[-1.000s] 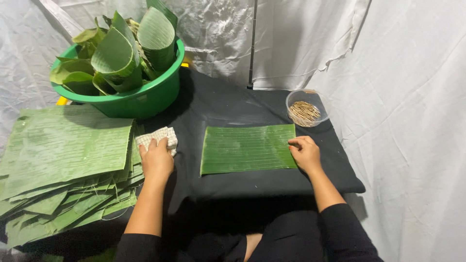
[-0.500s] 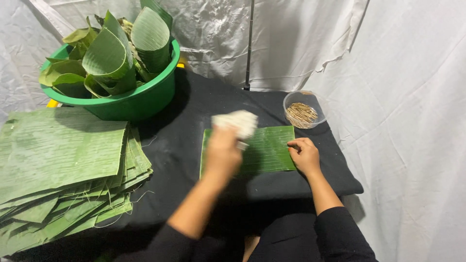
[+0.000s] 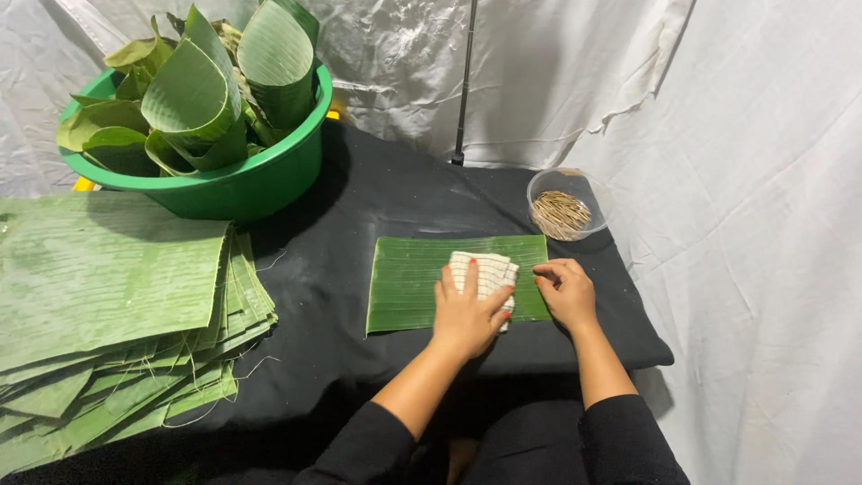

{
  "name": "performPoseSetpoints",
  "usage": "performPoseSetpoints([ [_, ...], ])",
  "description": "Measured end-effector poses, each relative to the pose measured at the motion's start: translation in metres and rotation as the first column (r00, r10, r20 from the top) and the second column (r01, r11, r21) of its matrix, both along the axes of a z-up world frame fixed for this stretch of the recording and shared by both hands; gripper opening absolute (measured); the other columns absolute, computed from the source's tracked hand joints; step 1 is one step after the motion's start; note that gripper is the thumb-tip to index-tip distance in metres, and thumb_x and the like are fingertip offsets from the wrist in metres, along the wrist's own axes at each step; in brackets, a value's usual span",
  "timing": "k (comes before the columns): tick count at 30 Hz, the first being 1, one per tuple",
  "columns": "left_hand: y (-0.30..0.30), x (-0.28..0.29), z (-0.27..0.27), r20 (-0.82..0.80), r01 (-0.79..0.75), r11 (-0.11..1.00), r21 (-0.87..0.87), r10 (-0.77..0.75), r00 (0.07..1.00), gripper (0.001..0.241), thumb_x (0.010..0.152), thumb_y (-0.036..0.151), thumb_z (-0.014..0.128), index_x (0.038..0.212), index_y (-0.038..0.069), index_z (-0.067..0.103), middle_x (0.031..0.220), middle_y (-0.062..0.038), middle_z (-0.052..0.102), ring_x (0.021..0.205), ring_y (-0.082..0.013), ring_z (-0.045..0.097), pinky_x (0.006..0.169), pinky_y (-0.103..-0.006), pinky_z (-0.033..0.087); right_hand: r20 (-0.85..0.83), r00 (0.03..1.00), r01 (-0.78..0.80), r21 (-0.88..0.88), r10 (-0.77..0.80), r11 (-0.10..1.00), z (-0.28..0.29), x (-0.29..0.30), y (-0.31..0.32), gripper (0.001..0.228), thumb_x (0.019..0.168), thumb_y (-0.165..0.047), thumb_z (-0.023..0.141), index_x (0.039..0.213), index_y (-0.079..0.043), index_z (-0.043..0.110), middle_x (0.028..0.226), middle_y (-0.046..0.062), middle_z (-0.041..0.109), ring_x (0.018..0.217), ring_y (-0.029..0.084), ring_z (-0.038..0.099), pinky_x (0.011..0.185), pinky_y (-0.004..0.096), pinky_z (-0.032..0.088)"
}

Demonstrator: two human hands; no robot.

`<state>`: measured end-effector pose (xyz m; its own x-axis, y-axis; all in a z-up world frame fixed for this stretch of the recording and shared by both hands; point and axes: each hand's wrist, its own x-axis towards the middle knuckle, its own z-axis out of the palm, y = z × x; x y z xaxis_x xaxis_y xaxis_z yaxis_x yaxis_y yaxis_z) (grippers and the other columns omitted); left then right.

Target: Wrapping tempeh in banana leaves and securing them with small wooden sticks

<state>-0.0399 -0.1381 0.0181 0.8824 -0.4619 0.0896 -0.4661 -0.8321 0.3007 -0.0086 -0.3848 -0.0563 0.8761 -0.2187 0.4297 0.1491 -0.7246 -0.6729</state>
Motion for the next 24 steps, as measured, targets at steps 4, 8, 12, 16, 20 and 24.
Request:
performPoseSetpoints([
  [4,0.044,-0.004,0.001,-0.029,-0.062,0.998,0.004,0.062,0.998,0.045,0.098,0.059,0.048,0.139,0.045,0.059,0.161,-0.022,0.032,0.141,-0.0697,0.018,0.111,-0.0699,0.028,-0.006,1.000,0.000,-0.025,0.000,1.000,0.002,0.000,0.002,0.023,0.080,-0.015,0.080,0.101,-0.024,0.083,0.101,0.001,0.072,0.078,0.019,0.070,0.066,0.028,0.058],
  [8,0.092,0.002,-0.009,0.087,-0.110,0.994,0.000,0.109,0.990,0.041,0.099,0.054,0.052,0.136,0.043,0.064,0.157,-0.021,0.041,0.137,-0.0676,0.030,0.108,-0.0665,0.035,0.003,1.000,-0.020,-0.020,0.020,1.000,0.008,-0.001,0.003,0.023,0.080,-0.013,0.081,0.100,-0.023,0.083,0.101,0.004,0.072,0.079,0.022,0.070,0.065,0.030,0.058],
  [12,0.142,0.019,-0.035,0.171,-0.240,0.970,-0.029,0.241,0.955,0.039,0.096,0.047,0.058,0.132,0.037,0.068,0.152,-0.021,0.048,0.132,-0.0636,0.042,0.088,-0.0600,0.058,-0.011,1.000,-0.004,-0.011,0.004,1.000,0.006,-0.002,0.005,0.023,0.079,-0.015,0.081,0.100,-0.024,0.083,0.102,0.004,0.072,0.079,0.022,0.070,0.068,0.031,0.058],
  [16,0.111,0.027,-0.038,0.384,-0.283,0.955,-0.089,0.295,0.875,0.032,0.092,0.040,0.064,0.119,0.026,0.075,0.137,-0.023,0.061,0.120,-0.0634,0.054,0.074,-0.0577,0.062,-0.017,1.000,0.006,-0.015,-0.007,1.000,0.003,0.000,0.003,0.024,0.079,-0.015,0.080,0.100,-0.025,0.083,0.101,0.002,0.072,0.078,0.019,0.070,0.068,0.031,0.058],
  [20,0.024,0.016,-0.028,0.434,-0.046,0.968,-0.245,0.151,0.888,0.033,0.088,0.035,0.069,0.117,0.021,0.077,0.132,-0.030,0.063,0.122,-0.0665,0.051,0.085,-0.0624,0.055,-0.019,1.000,0.017,-0.056,-0.018,0.998,0.004,-0.001,0.002,0.022,0.079,-0.017,0.081,0.099,-0.026,0.082,0.100,0.001,0.071,0.078,0.022,0.070,0.068,0.033,0.058],
  [24,-0.018,0.013,-0.013,0.051,-0.016,0.999,-0.051,0.018,0.999,0.054,0.096,0.063,0.046,0.145,0.043,0.053,0.160,-0.026,0.035,0.146,-0.0634,0.020,0.110,-0.0742,0.024,-0.038,0.999,0.031,-0.042,-0.033,0.999,0.009,-0.004,0.005,0.023,0.079,-0.016,0.080,0.099,-0.026,0.083,0.102,0.000,0.072,0.075,0.020,0.070,0.067,0.030,0.058],
])
